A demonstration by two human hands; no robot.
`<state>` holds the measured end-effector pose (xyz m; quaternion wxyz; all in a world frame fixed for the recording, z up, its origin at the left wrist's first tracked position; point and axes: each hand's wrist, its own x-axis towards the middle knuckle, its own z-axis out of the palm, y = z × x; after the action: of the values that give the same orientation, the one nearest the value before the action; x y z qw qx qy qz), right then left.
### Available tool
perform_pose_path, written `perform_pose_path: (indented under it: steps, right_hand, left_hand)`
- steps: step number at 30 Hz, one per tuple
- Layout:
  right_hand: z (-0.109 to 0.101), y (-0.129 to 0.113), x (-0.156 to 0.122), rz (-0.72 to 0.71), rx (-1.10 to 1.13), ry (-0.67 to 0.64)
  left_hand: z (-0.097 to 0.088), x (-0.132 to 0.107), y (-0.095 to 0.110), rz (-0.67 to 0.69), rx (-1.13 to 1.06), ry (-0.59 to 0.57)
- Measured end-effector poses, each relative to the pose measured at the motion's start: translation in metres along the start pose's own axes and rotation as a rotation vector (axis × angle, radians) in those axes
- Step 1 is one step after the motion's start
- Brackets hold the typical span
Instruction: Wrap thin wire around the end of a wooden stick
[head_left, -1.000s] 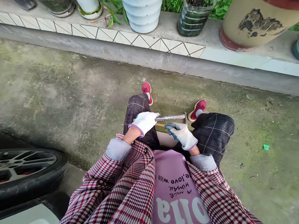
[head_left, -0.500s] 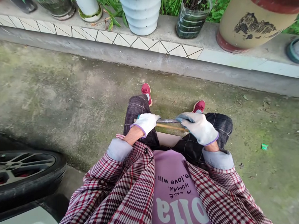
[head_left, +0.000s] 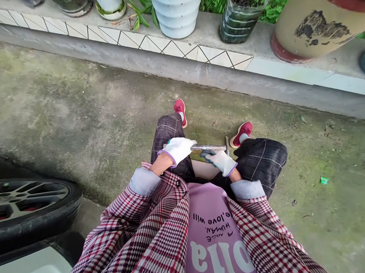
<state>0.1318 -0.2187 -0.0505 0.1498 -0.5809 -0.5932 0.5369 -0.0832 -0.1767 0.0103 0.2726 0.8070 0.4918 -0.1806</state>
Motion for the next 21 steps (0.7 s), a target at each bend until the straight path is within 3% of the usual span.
perform_pose_path:
  steps: [2,5,12,17,21]
  right_hand:
    - [0.009,-0.003,-0.016,0.032,0.023,-0.046]
    - [0.006,-0.014,-0.037,0.065,0.087,-0.041]
    - [-0.038,-0.039,-0.063,-0.114,-0.024,-0.031]
    - [-0.071,-0.046,-0.033,-0.172,-0.153,0.090]
    - [-0.073,-0.039,0.004,-0.140,-0.096,0.091]
  left_hand:
    - [0.002,0.001,0.002,-0.015,0.010,-0.003]
    - [0.004,0.001,0.004,-0.021,0.027,0.013]
    - [-0.001,0.001,0.006,-0.034,0.008,-0.021]
    - [-0.006,-0.002,0.011,0.004,0.031,-0.083]
    - [-0.006,-0.006,0.010,0.055,0.037,-0.066]
